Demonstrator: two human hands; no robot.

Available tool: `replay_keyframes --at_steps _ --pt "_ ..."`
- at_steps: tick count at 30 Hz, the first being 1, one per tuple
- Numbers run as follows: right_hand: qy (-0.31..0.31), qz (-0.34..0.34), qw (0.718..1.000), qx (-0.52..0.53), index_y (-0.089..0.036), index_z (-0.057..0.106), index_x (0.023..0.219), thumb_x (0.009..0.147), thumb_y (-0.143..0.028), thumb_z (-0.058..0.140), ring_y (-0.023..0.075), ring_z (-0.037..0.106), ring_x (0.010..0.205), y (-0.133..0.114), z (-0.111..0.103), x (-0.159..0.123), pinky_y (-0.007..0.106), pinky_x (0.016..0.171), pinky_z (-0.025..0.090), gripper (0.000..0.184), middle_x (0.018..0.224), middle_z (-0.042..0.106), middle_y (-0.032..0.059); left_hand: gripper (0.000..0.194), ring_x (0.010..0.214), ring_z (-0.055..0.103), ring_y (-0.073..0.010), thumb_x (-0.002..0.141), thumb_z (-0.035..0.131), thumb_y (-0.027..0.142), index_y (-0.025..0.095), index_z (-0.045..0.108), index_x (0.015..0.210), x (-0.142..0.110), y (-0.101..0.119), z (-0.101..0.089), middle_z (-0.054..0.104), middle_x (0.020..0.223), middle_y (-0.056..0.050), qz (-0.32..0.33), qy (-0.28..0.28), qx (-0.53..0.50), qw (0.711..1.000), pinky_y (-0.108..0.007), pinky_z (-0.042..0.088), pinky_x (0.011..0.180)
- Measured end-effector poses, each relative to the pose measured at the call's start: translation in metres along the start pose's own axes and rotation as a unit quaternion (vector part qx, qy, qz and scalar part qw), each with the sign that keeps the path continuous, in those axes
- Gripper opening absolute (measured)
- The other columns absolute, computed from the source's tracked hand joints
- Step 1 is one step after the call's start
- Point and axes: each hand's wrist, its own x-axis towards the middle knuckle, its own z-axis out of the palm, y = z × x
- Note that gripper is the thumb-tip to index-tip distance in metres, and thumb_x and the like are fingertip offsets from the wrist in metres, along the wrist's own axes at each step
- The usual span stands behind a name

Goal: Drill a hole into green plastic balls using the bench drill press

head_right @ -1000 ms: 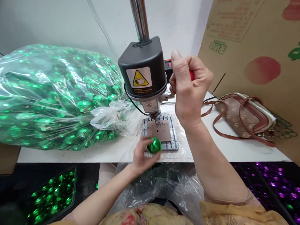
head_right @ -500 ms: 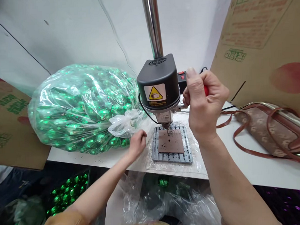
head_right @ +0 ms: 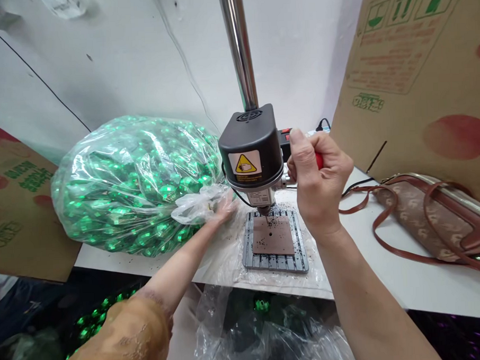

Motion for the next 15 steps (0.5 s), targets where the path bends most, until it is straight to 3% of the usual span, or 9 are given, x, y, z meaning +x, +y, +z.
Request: replay_keyframes --at_steps 3,5,8,10,12,15 --pt "-0.006 0.005 1.0 -0.004 -0.02 0.041 0.058 0.083 -0.041 0.066 0.003 0.035 0.042 0.0 0.0 0.0 0.027 0.04 0.029 0.041 0.047 0.039 -0.008 0.039 0.102 0.063 -0.0269 0.081 0.072 0.049 0.021 0.068 0.107 -0.028 0.013 0.005 0.067 0.106 -0.009 -0.06 -0.001 0.002 0.998 -0.047 0.054 0.092" --pt "-0.002 0.001 1.0 -0.004 -0.02 0.04 0.058 0.083 -0.04 0.066 0.003 0.035 0.042 0.0 0.0 0.001 0.027 0.04 0.029 0.041 0.048 0.039 -0.0078 0.045 0.087 0.065 -0.0207 0.086 0.064 0.052 0.022 0.063 0.12 -0.055 0.029 0.004 0.067 0.107 -0.008 -0.136 -0.018 -0.079 0.987 -0.04 0.057 0.081" --pt "0.007 -0.014 1.0 0.005 -0.02 0.038 0.058 0.083 -0.039 0.066 0.0025 0.034 0.041 0.002 0.0 0.001 0.025 0.04 0.029 0.042 0.046 0.038 -0.0082 0.05 0.086 0.067 -0.0181 0.088 0.064 0.055 0.024 0.056 0.126 -0.086 0.056 0.003 0.065 0.111 -0.008 -0.235 -0.045 -0.283 0.929 -0.038 0.059 0.081" --pt "0.003 -0.019 1.0 0.009 -0.02 0.037 0.059 0.083 -0.039 0.065 0.0024 0.033 0.041 0.003 0.0 0.001 0.024 0.04 0.03 0.042 0.046 0.037 -0.0085 0.051 0.092 0.068 -0.019 0.082 0.072 0.055 0.024 0.055 0.119 -0.097 0.069 0.007 0.066 0.11 -0.007 -0.25 -0.045 -0.352 0.901 -0.041 0.059 0.086" --pt "-0.003 -0.02 1.0 0.006 -0.02 0.037 0.06 0.084 -0.038 0.064 0.0026 0.033 0.041 0.003 0.0 0.001 0.024 0.04 0.03 0.04 0.046 0.037 -0.0085 0.056 0.088 0.068 -0.0185 0.074 0.081 0.054 0.024 0.053 0.111 -0.1 0.074 0.014 0.067 0.103 -0.004 -0.251 -0.04 -0.346 0.903 -0.041 0.058 0.085" --pt "-0.009 -0.029 1.0 -0.006 -0.021 0.035 0.061 0.085 -0.039 0.063 0.0025 0.033 0.042 0.003 0.0 0.002 0.023 0.041 0.03 0.041 0.047 0.036 -0.008 0.064 0.079 0.065 -0.0163 0.061 0.091 0.049 0.023 0.051 0.103 -0.099 0.073 0.025 0.066 0.085 0.001 -0.223 -0.057 -0.247 0.941 -0.032 0.055 0.075"
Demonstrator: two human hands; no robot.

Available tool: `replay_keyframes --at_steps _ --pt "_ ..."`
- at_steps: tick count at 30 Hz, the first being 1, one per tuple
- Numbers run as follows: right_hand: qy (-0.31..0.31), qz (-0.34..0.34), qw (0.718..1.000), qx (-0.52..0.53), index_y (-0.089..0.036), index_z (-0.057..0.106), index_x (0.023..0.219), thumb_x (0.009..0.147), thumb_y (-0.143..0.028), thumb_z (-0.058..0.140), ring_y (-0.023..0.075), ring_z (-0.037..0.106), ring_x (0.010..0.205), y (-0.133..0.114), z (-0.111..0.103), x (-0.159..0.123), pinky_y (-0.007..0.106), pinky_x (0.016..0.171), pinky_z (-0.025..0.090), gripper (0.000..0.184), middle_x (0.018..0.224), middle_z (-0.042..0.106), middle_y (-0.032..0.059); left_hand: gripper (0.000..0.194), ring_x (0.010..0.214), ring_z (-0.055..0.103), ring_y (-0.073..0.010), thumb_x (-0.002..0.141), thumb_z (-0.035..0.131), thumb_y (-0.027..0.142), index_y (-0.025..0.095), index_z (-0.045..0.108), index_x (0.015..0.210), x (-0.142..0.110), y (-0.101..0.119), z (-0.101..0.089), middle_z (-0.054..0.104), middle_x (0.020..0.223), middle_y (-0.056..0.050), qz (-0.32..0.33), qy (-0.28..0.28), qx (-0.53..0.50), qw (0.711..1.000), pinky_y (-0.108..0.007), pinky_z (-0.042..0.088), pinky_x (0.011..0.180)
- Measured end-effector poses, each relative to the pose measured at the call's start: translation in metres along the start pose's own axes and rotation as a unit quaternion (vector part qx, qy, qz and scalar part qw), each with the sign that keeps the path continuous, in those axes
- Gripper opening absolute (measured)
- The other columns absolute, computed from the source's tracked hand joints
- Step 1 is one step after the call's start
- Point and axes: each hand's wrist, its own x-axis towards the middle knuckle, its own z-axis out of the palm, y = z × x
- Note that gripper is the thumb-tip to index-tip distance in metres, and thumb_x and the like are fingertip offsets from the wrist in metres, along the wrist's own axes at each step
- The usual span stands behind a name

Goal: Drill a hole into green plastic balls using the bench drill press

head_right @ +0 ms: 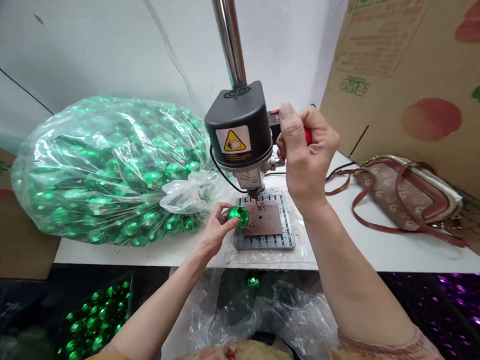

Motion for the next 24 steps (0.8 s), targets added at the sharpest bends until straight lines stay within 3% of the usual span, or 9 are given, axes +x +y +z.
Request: replay_keyframes --at_steps 2,6,9,15,24 --pt "-0.005 0.001 1.0 -0.014 -0.021 0.033 0.062 0.086 -0.044 0.062 0.0023 0.032 0.043 0.001 0.0 0.0 0.023 0.042 0.029 0.044 0.049 0.034 -0.0076 0.066 0.08 0.064 -0.0159 0.059 0.093 0.047 0.024 0.053 0.107 0.004 -0.005 0.004 0.065 0.083 0.002 0.026 -0.019 0.057 0.998 -0.028 0.052 0.074" --pt "-0.013 0.01 0.999 -0.04 -0.022 0.03 0.065 0.086 -0.053 0.059 0.0031 0.031 0.045 0.002 -0.001 0.001 0.024 0.043 0.027 0.047 0.052 0.033 -0.0067 0.062 0.097 0.065 -0.0191 0.078 0.076 0.059 0.024 0.055 0.125 0.013 -0.014 0.009 0.067 0.109 -0.006 0.044 -0.03 0.044 0.998 -0.032 0.054 0.083" --pt "-0.019 0.003 0.999 -0.039 -0.022 0.029 0.065 0.088 -0.049 0.058 0.0027 0.033 0.045 0.001 -0.001 0.001 0.024 0.044 0.029 0.045 0.053 0.034 -0.007 0.054 0.104 0.064 -0.02 0.085 0.068 0.06 0.023 0.057 0.123 0.02 -0.02 0.012 0.067 0.114 -0.007 0.063 -0.014 0.047 0.997 -0.033 0.052 0.091" --pt "-0.017 0.004 1.0 -0.025 -0.023 0.03 0.064 0.086 -0.047 0.061 0.0024 0.031 0.043 -0.002 0.001 0.002 0.023 0.041 0.029 0.045 0.05 0.032 -0.0086 0.05 0.105 0.063 -0.0196 0.086 0.067 0.056 0.023 0.057 0.121 0.034 -0.033 0.017 0.068 0.111 -0.006 0.095 -0.021 0.094 0.991 -0.033 0.048 0.095" --pt "-0.018 -0.011 1.0 -0.01 -0.021 0.031 0.064 0.089 -0.04 0.058 0.0009 0.032 0.042 0.0 0.001 0.001 0.021 0.042 0.028 0.042 0.051 0.034 -0.0087 0.043 0.127 0.055 -0.0279 0.081 0.076 0.044 0.024 0.068 0.117 0.035 -0.038 0.021 0.064 0.126 -0.009 0.14 -0.006 0.226 0.964 -0.042 0.041 0.11"
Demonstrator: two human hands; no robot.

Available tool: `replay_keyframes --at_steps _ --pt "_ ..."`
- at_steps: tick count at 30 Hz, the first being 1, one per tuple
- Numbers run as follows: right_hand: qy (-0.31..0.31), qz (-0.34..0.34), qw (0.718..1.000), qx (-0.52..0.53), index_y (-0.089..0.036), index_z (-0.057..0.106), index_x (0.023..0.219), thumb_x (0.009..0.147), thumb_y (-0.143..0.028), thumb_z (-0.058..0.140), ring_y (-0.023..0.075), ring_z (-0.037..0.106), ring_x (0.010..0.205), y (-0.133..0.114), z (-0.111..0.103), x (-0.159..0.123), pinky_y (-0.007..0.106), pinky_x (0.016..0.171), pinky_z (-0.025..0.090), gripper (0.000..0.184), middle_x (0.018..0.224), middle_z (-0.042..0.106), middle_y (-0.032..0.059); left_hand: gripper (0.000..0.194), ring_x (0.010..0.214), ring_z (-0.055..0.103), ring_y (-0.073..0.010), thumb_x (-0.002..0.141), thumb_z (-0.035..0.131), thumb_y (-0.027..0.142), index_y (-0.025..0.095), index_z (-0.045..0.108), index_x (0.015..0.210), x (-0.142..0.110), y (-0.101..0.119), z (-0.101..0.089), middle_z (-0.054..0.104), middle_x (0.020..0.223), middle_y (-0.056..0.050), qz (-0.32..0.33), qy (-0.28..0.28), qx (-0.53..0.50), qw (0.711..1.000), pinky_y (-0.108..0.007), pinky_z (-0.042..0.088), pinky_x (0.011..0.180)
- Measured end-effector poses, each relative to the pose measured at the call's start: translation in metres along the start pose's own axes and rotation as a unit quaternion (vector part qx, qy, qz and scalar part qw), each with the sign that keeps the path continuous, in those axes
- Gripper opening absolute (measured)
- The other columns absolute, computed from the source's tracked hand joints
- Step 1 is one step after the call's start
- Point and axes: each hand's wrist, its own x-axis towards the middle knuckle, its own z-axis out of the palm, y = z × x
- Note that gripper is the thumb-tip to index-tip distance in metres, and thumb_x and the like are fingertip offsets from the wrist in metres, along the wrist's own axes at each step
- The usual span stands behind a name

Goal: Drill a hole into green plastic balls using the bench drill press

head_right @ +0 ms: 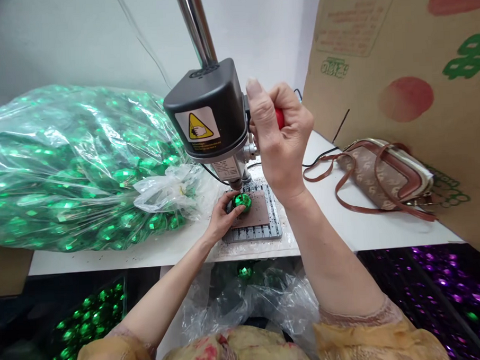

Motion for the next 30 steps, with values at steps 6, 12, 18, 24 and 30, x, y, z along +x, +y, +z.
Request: replay_keyframes --at_steps 6,12,18,24,30 --pt "-0.011 -0.018 1.0 0.02 -0.021 0.032 0.065 0.089 -0.042 0.058 0.0006 0.032 0.042 0.006 -0.002 0.003 0.02 0.042 0.028 0.041 0.05 0.033 -0.0098 0.051 0.128 0.055 -0.0299 0.078 0.08 0.039 0.022 0.065 0.123 -0.003 0.001 0.009 0.065 0.128 -0.01 0.017 -0.044 -0.009 0.999 -0.046 0.04 0.113" --pt "-0.003 -0.048 0.999 0.004 -0.021 0.032 0.064 0.09 -0.043 0.056 0.0014 0.031 0.042 0.006 -0.003 -0.005 0.022 0.042 0.027 0.042 0.05 0.032 -0.0088 0.051 0.127 0.057 -0.0305 0.078 0.081 0.039 0.022 0.064 0.123 -0.005 -0.002 0.013 0.064 0.129 -0.011 0.005 -0.038 -0.039 0.999 -0.047 0.043 0.111" --pt "0.07 -0.105 0.992 0.023 -0.019 0.029 0.058 0.089 -0.037 0.059 0.0014 0.027 0.038 0.01 -0.004 -0.027 0.022 0.04 0.022 0.047 0.046 0.027 -0.008 0.05 0.125 0.057 -0.0302 0.078 0.08 0.038 0.021 0.064 0.123 -0.005 -0.001 0.014 0.065 0.126 -0.011 0.011 -0.035 -0.038 0.999 -0.047 0.043 0.111" --pt "0.032 -0.129 0.99 0.055 -0.017 0.025 0.058 0.089 -0.025 0.059 0.0007 0.028 0.043 0.013 -0.012 -0.041 0.022 0.044 0.025 0.046 0.05 0.026 -0.0069 0.05 0.123 0.059 -0.03 0.078 0.08 0.039 0.022 0.063 0.123 -0.005 -0.002 0.014 0.064 0.127 -0.011 0.021 -0.034 -0.037 0.999 -0.047 0.044 0.109" --pt "0.031 -0.169 0.983 0.058 -0.017 0.024 0.058 0.091 -0.024 0.054 0.0004 0.029 0.042 0.019 -0.015 -0.044 0.021 0.043 0.028 0.045 0.048 0.024 -0.0063 0.052 0.124 0.058 -0.0303 0.079 0.08 0.039 0.022 0.062 0.124 -0.005 -0.005 0.014 0.063 0.13 -0.011 0.019 -0.042 -0.035 0.998 -0.048 0.043 0.11"
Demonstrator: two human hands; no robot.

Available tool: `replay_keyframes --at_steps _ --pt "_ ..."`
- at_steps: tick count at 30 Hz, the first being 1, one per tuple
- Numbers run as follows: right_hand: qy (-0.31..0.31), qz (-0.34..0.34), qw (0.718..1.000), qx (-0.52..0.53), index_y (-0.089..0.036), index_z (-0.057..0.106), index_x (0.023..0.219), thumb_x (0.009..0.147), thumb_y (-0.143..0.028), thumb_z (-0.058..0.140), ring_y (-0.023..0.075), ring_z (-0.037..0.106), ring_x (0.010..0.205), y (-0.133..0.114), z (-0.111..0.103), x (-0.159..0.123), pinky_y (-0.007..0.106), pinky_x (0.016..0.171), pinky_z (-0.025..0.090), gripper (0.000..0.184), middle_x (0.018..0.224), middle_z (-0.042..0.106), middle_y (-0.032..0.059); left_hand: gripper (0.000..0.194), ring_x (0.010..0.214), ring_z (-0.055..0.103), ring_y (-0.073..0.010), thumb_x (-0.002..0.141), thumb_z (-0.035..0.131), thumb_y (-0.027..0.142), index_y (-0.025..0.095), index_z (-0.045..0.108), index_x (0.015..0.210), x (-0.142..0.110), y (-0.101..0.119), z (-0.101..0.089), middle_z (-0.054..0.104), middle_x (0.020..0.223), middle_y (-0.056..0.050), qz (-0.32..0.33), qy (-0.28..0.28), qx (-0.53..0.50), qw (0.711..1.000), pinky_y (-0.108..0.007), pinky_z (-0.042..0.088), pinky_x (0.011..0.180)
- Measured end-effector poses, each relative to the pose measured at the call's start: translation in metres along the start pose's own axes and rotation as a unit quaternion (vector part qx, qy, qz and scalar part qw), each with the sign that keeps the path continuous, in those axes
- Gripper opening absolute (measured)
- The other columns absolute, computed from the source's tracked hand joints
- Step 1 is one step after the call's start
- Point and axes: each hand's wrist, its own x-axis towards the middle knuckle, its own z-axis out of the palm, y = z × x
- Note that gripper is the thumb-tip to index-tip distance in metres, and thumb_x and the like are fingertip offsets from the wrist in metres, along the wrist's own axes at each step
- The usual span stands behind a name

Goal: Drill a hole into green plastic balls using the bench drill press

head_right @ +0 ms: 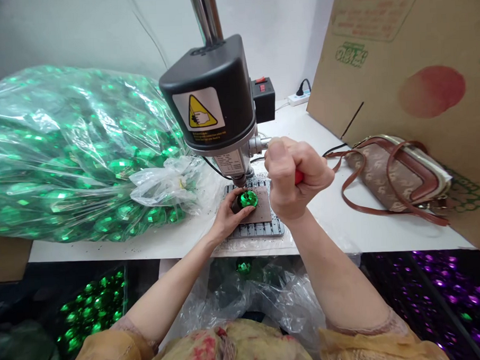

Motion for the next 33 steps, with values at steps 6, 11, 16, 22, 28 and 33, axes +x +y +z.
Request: replay_keyframes --at_steps 6,11,16,22,28,33 --pt "0.002 -0.033 0.999 0.01 -0.015 0.021 0.057 0.088 -0.015 0.053 -0.0006 0.026 0.042 0.005 -0.003 -0.005 0.019 0.044 0.03 0.044 0.048 0.022 -0.0065 0.052 0.125 0.057 -0.0301 0.078 0.081 0.038 0.024 0.062 0.124 0.0 -0.002 0.0 0.063 0.13 -0.01 -0.003 -0.001 -0.011 1.0 -0.046 0.044 0.11" --pt "-0.021 -0.051 0.998 0.024 -0.015 0.022 0.058 0.088 -0.014 0.051 -0.0007 0.025 0.042 0.009 -0.008 -0.01 0.019 0.045 0.032 0.041 0.048 0.023 -0.0071 0.052 0.126 0.057 -0.0301 0.078 0.081 0.038 0.024 0.062 0.125 -0.001 -0.002 0.0 0.062 0.131 -0.01 -0.001 0.002 -0.01 1.0 -0.047 0.042 0.111" --pt "-0.033 -0.076 0.996 0.036 -0.016 0.023 0.059 0.088 -0.015 0.05 0.0 0.026 0.041 0.011 -0.01 -0.01 0.02 0.046 0.032 0.04 0.046 0.022 -0.0077 0.052 0.124 0.057 -0.0288 0.079 0.081 0.04 0.024 0.062 0.125 0.0 -0.002 0.001 0.062 0.13 -0.01 0.001 -0.003 -0.015 1.0 -0.045 0.043 0.11" --pt "-0.032 -0.079 0.996 0.032 -0.016 0.021 0.057 0.086 -0.015 0.052 0.0015 0.026 0.039 0.015 -0.015 -0.016 0.022 0.044 0.032 0.042 0.044 0.023 -0.0077 0.052 0.125 0.056 -0.0283 0.078 0.081 0.041 0.024 0.062 0.124 -0.001 -0.003 0.002 0.062 0.131 -0.01 -0.006 0.009 -0.009 1.0 -0.045 0.042 0.111" --pt "-0.001 -0.045 0.999 0.018 -0.015 0.019 0.054 0.086 -0.017 0.056 0.0012 0.028 0.037 0.009 -0.01 -0.015 0.023 0.043 0.033 0.049 0.043 0.026 -0.0074 0.053 0.122 0.057 -0.0278 0.078 0.081 0.042 0.021 0.061 0.123 0.0 0.0 0.003 0.063 0.127 -0.01 -0.012 0.017 0.0 1.0 -0.044 0.044 0.108" --pt "0.041 0.08 0.995 -0.037 -0.019 0.03 0.056 0.088 -0.031 0.06 0.002 0.029 0.038 0.0 0.012 0.019 0.022 0.041 0.026 0.045 0.044 0.032 -0.0084 0.047 0.108 0.064 -0.0246 0.08 0.078 0.041 0.021 0.059 0.117 -0.011 0.017 0.01 0.066 0.114 -0.009 -0.008 0.08 0.024 0.996 -0.04 0.052 0.096"
